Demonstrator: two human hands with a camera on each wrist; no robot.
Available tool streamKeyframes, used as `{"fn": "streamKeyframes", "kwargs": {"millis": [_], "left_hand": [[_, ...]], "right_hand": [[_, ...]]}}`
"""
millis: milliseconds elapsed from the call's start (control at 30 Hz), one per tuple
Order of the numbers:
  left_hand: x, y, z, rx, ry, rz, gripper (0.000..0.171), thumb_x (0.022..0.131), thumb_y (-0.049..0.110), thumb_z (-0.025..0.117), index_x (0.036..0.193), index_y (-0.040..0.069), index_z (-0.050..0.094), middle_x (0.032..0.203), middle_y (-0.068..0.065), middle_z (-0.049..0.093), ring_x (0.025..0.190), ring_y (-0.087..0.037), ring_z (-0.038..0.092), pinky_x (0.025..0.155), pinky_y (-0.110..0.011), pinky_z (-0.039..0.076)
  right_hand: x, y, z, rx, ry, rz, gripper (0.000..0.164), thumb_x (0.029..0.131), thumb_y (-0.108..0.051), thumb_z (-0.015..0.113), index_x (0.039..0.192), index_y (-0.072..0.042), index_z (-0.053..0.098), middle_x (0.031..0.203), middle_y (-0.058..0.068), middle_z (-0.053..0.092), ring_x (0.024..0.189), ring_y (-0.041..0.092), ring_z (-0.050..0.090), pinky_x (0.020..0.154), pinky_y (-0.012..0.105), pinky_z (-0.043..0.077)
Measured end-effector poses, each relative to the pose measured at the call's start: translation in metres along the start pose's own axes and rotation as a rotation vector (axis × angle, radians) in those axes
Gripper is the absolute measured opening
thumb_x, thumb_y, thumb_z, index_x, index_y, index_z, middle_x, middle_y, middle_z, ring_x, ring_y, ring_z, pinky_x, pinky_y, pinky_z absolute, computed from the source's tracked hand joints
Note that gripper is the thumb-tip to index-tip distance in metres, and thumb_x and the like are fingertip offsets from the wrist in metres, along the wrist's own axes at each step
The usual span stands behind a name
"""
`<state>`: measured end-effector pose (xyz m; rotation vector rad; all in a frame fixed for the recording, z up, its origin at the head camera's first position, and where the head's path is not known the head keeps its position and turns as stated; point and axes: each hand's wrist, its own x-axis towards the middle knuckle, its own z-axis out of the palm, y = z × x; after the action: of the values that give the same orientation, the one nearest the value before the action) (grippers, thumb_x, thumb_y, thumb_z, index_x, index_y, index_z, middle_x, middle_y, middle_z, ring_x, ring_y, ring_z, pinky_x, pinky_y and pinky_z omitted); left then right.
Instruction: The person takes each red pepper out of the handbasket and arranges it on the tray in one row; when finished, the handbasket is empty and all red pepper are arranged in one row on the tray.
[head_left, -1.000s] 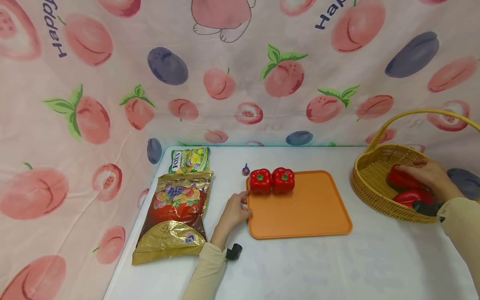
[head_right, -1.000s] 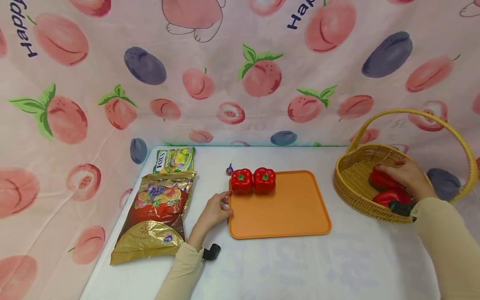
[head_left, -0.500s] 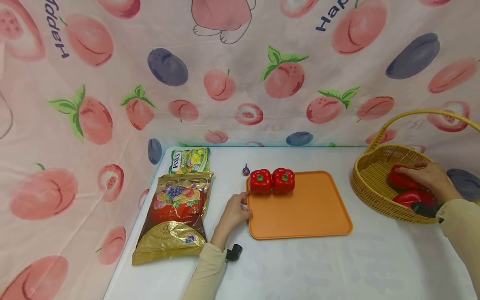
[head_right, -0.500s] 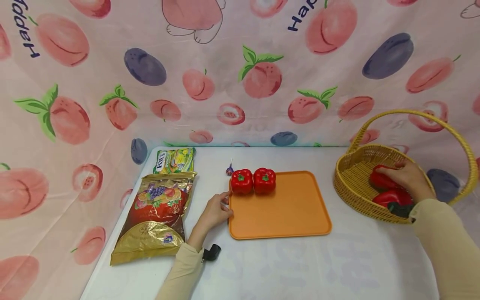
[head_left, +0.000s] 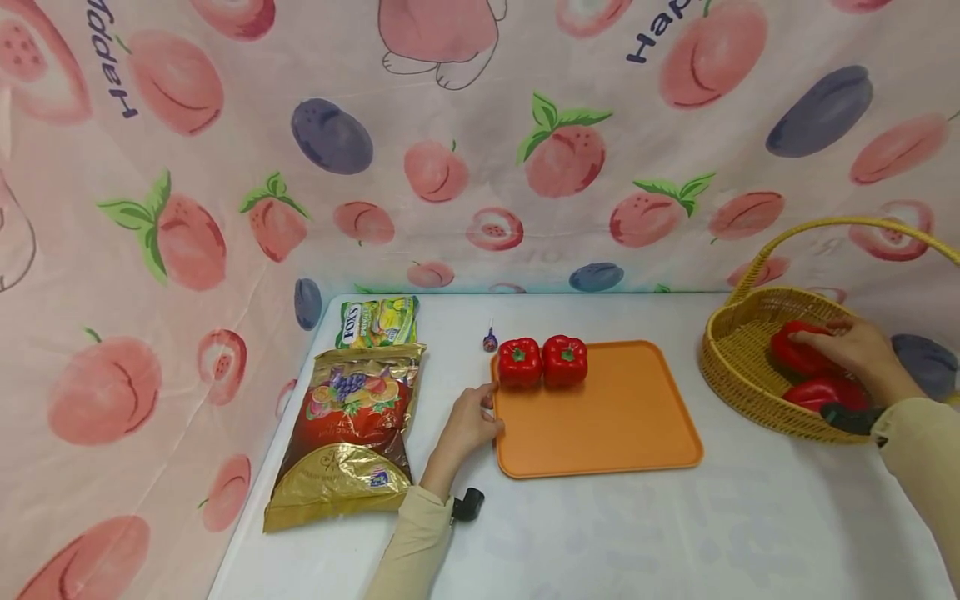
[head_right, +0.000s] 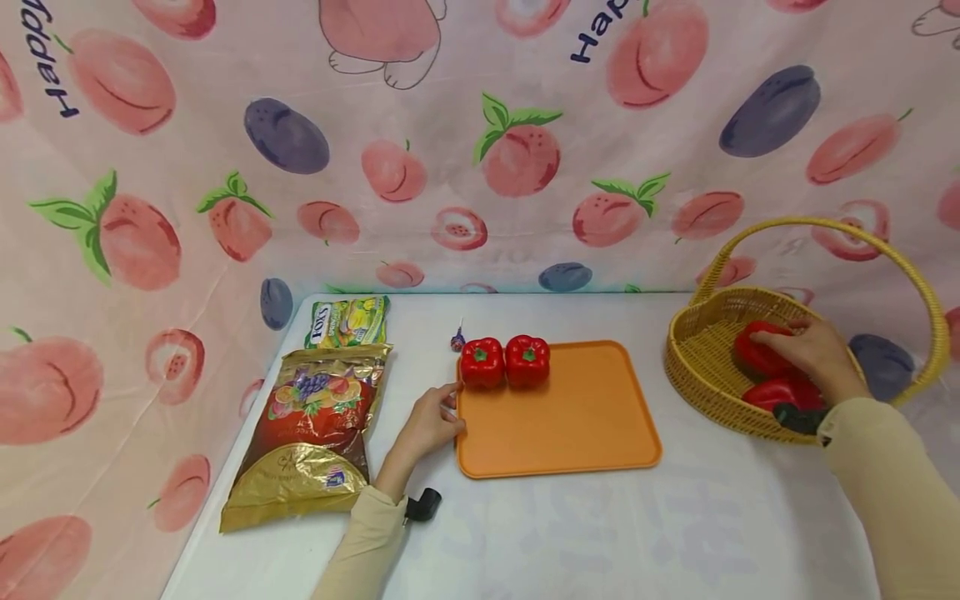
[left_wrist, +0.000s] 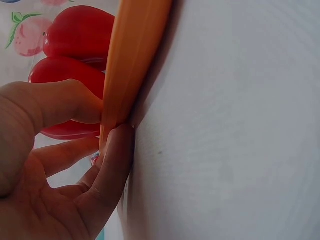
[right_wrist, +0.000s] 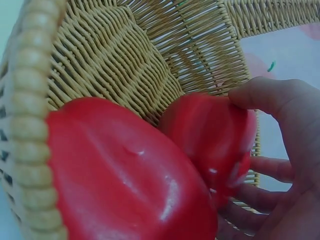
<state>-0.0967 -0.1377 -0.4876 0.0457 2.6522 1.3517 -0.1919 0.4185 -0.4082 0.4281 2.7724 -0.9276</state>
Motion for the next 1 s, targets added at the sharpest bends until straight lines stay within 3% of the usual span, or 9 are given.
{"fn": "streamKeyframes", "kwargs": {"millis": [200, 333, 600, 800, 1000], "left_hand": [[0.000, -0.001, 0.000, 0.007, 0.008, 0.023, 0.063, 0.075, -0.001, 0.074, 0.135, -0.003, 0.056, 0.094, -0.008, 0.053, 0.072, -0.014, 0.056, 0.062, -0.025, 0.050], [0.000, -0.002, 0.000, 0.013, 0.008, 0.033, 0.063, 0.075, -0.001, 0.074, 0.134, -0.004, 0.056, 0.093, -0.009, 0.053, 0.072, -0.014, 0.055, 0.062, -0.024, 0.049], [0.002, -0.002, 0.001, 0.024, 0.011, 0.040, 0.062, 0.074, -0.001, 0.073, 0.134, -0.003, 0.056, 0.093, -0.008, 0.053, 0.072, -0.014, 0.055, 0.061, -0.024, 0.049], [0.002, -0.002, 0.002, 0.025, 0.009, 0.026, 0.063, 0.075, 0.000, 0.074, 0.135, -0.002, 0.056, 0.093, -0.008, 0.052, 0.072, -0.014, 0.055, 0.061, -0.024, 0.050], [0.002, -0.002, 0.003, 0.032, 0.009, 0.009, 0.063, 0.076, 0.001, 0.075, 0.135, -0.002, 0.056, 0.094, -0.008, 0.053, 0.073, -0.016, 0.055, 0.062, -0.024, 0.050]], "right_hand": [[-0.001, -0.002, 0.000, -0.018, 0.021, -0.009, 0.093, 0.092, -0.057, 0.053, 0.138, 0.019, 0.026, 0.127, 0.042, 0.035, 0.107, 0.053, 0.041, 0.078, 0.057, 0.046], [-0.003, -0.003, 0.000, -0.018, 0.027, -0.024, 0.094, 0.092, -0.056, 0.053, 0.139, 0.020, 0.024, 0.129, 0.043, 0.033, 0.109, 0.055, 0.038, 0.086, 0.064, 0.042], [-0.006, -0.005, 0.002, 0.015, 0.052, -0.053, 0.096, 0.092, -0.055, 0.053, 0.142, 0.021, 0.022, 0.133, 0.044, 0.030, 0.113, 0.056, 0.035, 0.091, 0.066, 0.038], [-0.008, -0.006, 0.004, 0.109, 0.037, -0.074, 0.097, 0.094, -0.054, 0.052, 0.145, 0.020, 0.016, 0.139, 0.044, 0.027, 0.118, 0.057, 0.033, 0.092, 0.068, 0.037], [-0.012, -0.010, 0.005, 0.088, 0.031, -0.071, 0.099, 0.093, -0.056, 0.051, 0.147, 0.018, 0.013, 0.139, 0.045, 0.028, 0.122, 0.058, 0.031, 0.097, 0.071, 0.032]]}}
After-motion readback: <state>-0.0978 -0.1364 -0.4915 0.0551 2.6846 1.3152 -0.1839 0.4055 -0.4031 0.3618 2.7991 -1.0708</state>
